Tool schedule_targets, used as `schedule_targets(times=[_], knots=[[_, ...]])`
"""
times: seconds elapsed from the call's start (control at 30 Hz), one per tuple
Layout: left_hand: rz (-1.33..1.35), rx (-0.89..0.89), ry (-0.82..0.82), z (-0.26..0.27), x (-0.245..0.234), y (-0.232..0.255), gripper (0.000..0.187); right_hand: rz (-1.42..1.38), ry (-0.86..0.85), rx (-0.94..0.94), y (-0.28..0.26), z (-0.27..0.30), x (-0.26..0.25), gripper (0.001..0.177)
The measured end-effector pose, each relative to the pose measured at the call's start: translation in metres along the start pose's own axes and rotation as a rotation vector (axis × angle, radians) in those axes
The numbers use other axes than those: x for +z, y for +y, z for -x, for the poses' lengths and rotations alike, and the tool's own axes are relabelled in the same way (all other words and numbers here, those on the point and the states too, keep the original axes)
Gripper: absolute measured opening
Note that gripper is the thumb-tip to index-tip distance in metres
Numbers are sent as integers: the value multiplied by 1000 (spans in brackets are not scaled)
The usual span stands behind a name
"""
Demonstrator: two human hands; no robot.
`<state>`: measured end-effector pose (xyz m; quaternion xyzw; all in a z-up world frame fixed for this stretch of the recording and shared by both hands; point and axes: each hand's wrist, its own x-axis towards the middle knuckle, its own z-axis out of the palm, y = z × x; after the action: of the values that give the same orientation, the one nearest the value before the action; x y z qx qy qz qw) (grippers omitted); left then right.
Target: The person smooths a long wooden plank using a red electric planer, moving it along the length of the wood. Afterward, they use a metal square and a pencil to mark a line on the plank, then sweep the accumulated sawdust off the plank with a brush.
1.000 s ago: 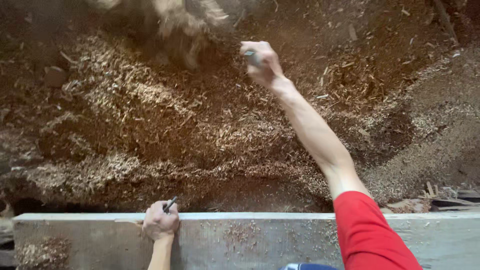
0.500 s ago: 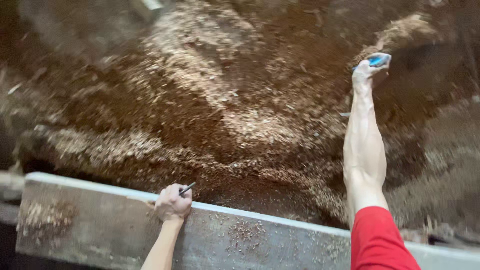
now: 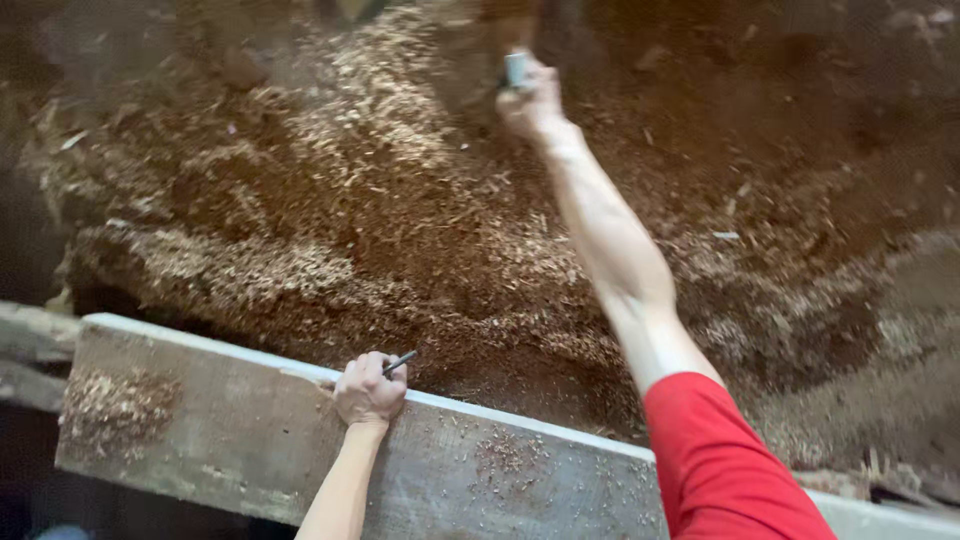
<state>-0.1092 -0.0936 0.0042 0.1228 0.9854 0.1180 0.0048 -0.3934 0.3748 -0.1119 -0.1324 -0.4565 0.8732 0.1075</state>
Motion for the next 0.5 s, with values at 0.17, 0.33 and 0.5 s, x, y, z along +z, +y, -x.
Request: schedule_targets(times=[0.17, 0.33, 0.5], knots=[[-41, -36, -13, 4, 7, -8, 18, 1285, -100, -665, -33, 79, 29, 20], [-60, 10, 2, 8, 12, -14, 14, 1394, 242, -942, -115, 190, -42, 22], [-111, 36, -15, 9, 16, -17, 16, 1341, 961, -432, -169, 219, -169, 18]])
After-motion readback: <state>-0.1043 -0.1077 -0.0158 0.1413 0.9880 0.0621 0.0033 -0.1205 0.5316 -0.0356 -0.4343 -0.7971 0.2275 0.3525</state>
